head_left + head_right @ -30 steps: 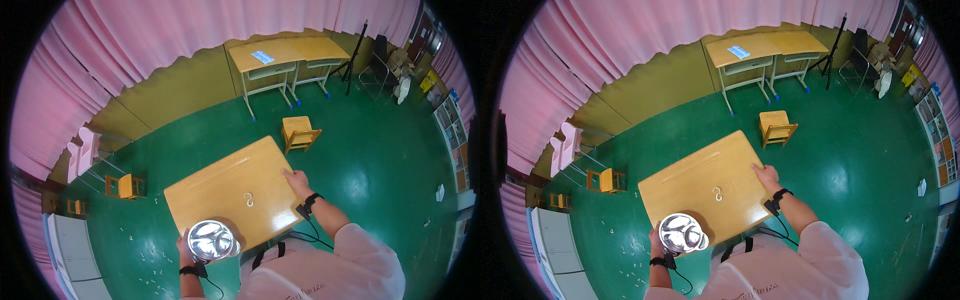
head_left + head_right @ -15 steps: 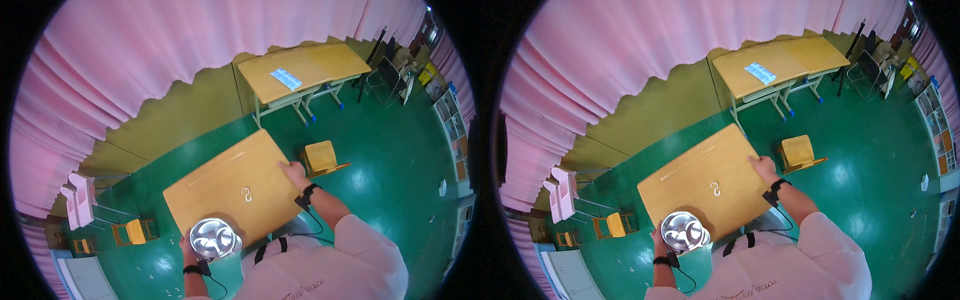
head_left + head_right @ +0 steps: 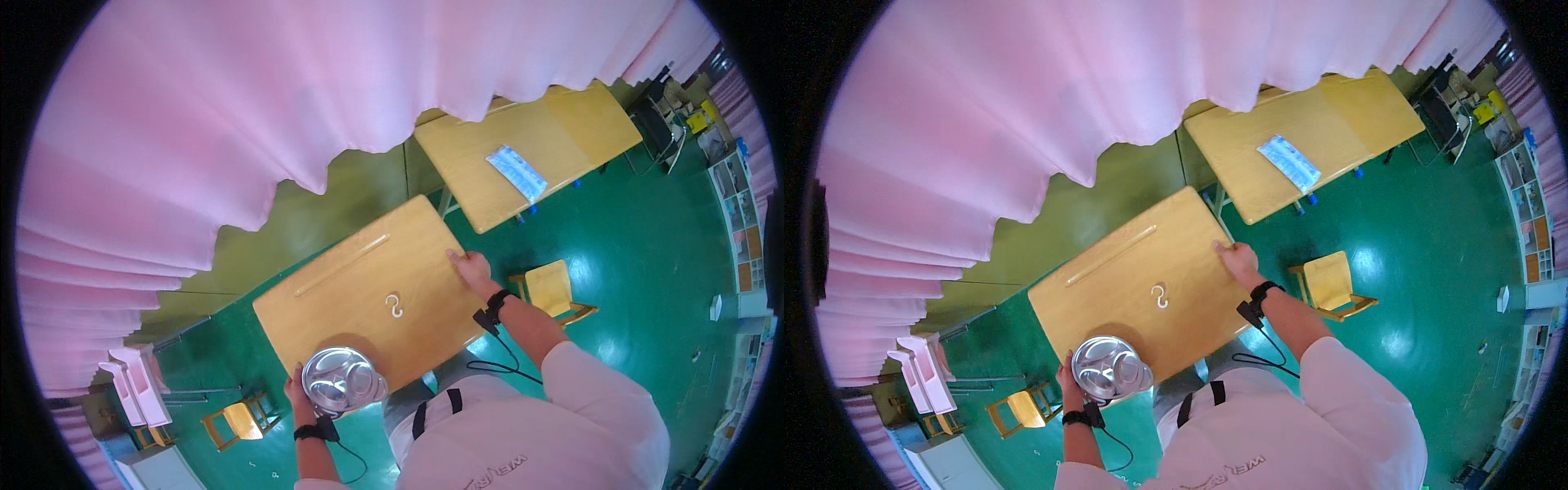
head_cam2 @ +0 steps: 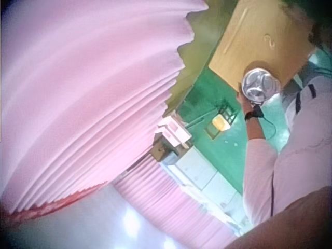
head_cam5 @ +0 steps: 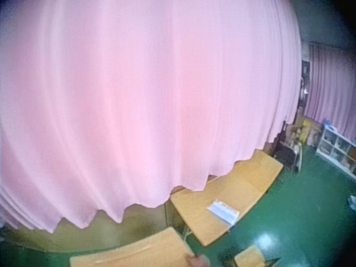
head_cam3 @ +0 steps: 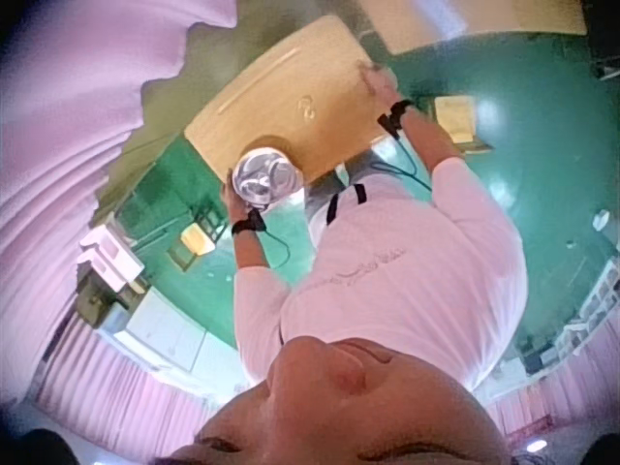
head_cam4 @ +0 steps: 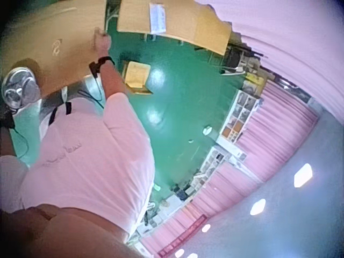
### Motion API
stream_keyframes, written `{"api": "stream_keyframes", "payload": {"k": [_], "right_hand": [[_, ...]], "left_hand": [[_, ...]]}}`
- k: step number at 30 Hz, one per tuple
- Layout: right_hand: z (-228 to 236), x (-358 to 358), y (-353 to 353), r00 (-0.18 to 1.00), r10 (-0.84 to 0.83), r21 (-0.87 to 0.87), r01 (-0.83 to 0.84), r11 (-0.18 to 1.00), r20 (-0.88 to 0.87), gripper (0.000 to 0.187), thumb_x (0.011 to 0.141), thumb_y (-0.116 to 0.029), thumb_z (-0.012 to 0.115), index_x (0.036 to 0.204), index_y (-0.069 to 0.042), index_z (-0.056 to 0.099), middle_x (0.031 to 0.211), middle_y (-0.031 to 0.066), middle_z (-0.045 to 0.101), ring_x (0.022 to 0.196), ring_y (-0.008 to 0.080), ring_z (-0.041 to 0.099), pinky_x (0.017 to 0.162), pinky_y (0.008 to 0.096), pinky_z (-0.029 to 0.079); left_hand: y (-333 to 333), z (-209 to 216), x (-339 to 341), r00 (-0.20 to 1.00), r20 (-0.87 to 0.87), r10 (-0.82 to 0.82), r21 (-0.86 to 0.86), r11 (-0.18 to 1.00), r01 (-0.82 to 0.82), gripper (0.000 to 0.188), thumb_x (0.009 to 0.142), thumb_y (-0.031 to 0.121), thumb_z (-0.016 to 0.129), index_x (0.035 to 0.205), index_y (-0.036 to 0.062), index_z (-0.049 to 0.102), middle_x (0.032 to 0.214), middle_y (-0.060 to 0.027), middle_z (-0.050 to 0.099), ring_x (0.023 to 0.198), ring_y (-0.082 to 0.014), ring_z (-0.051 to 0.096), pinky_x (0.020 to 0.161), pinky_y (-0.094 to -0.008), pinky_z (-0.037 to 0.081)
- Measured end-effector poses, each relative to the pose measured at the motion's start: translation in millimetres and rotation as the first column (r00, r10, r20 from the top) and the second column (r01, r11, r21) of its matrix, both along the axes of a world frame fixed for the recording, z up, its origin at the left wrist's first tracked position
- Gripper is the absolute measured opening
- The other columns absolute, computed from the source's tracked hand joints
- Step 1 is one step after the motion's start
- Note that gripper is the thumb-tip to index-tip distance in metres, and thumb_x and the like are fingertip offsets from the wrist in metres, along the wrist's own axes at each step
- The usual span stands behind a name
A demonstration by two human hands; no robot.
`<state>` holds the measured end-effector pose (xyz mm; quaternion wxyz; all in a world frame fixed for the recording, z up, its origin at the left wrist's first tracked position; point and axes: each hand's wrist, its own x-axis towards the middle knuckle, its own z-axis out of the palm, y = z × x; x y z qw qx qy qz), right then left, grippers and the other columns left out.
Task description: The person inserts four metal legs into the base of a pink plastic child's seat, then places the assembled chair on the floor near other furniture.
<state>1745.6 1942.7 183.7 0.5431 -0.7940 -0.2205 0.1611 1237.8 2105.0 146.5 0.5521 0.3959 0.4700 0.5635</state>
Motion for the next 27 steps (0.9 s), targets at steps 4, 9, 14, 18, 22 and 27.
{"api": "stream_keyframes", "payload": {"k": [4,9,14,18,22,27], "right_hand": [[42.0,-38.9,-28.7,0.989,0.043,0.039,-0.037,0.999,-0.141,0.069,0.072,-0.065,0.063,0.093,0.0,0.066,0.089,0.0162,0.068,0.088,0.0318,0.065,0.077,0.0381,0.049],[5.6,-74.3,-61.1,0.999,-0.03,0.0,0.03,1.0,-0.015,0.069,0.073,-0.064,0.063,0.092,0.002,0.066,0.088,0.0166,0.068,0.086,0.0306,0.065,0.076,0.0373,0.05],[6.3,-119.4,-134.7,0.987,-0.137,-0.061,0.142,0.988,0.078,0.069,0.073,-0.066,0.062,0.09,0.001,0.065,0.088,0.0184,0.067,0.087,0.0323,0.064,0.076,0.0387,0.049],[35.7,-156.2,-160.6,0.98,-0.173,-0.089,0.182,0.979,0.096,0.068,0.073,-0.067,0.061,0.086,0.0,0.065,0.086,0.0189,0.066,0.086,0.0351,0.063,0.075,0.0403,0.048],[35.7,-178.6,-174.3,0.986,-0.162,-0.142,0.166,0.976,0.039,0.068,0.073,-0.064,0.063,0.092,0.001,0.064,0.093,0.0201,0.065,0.091,0.0344,0.062,0.078,0.0395,0.048],[6.7,-213.9,-194.4,0.929,-0.368,-0.001,0.368,0.93,0.041,0.083,0.07,-0.053,0.076,0.119,0.007,0.047,0.107,0.0187,0.06,0.098,0.026,0.06,0.081,0.0342,0.049]], "left_hand": [[0.7,7.6,-27.0,1.0,-0.021,-0.011,0.015,1.0,0.012,0.025,0.081,0.018,0.073,0.09,-0.001,0.06,0.081,-0.0093,0.065,0.063,-0.016,0.061,0.056,-0.03,0.051],[-25.4,-5.6,-69.8,0.999,-0.007,-0.039,-0.013,0.999,0.039,0.029,0.08,0.018,0.073,0.094,-0.0023,0.059,0.082,-0.0103,0.065,0.066,-0.0186,0.062,0.058,-0.0321,0.052],[-92.1,6.8,-99.6,0.989,0.036,-0.142,0.013,0.99,0.142,0.035,0.08,0.02,0.074,0.099,-0.0042,0.058,0.088,-0.0131,0.064,0.07,-0.0201,0.063,0.059,-0.0336,0.052],[-102.9,42.1,-124.0,0.99,-0.003,-0.141,-0.002,0.99,0.141,0.034,0.079,0.024,0.075,0.09,0.0008,0.052,0.08,-0.0131,0.064,0.063,-0.0213,0.062,0.057,-0.0348,0.051],[-108.0,52.2,-131.2,0.986,0.008,-0.168,-0.062,0.984,0.168,0.036,0.079,0.024,0.076,0.091,0.0008,0.051,0.081,-0.0139,0.064,0.065,-0.0218,0.062,0.057,-0.0362,0.052],[-61.1,103.6,-134.0,0.995,0.013,-0.101,-0.159,0.982,0.102,0.05,0.083,0.022,0.072,0.11,-0.008,0.043,0.096,-0.0227,0.06,0.073,-0.028,0.063,0.061,-0.0421,0.054]]}}
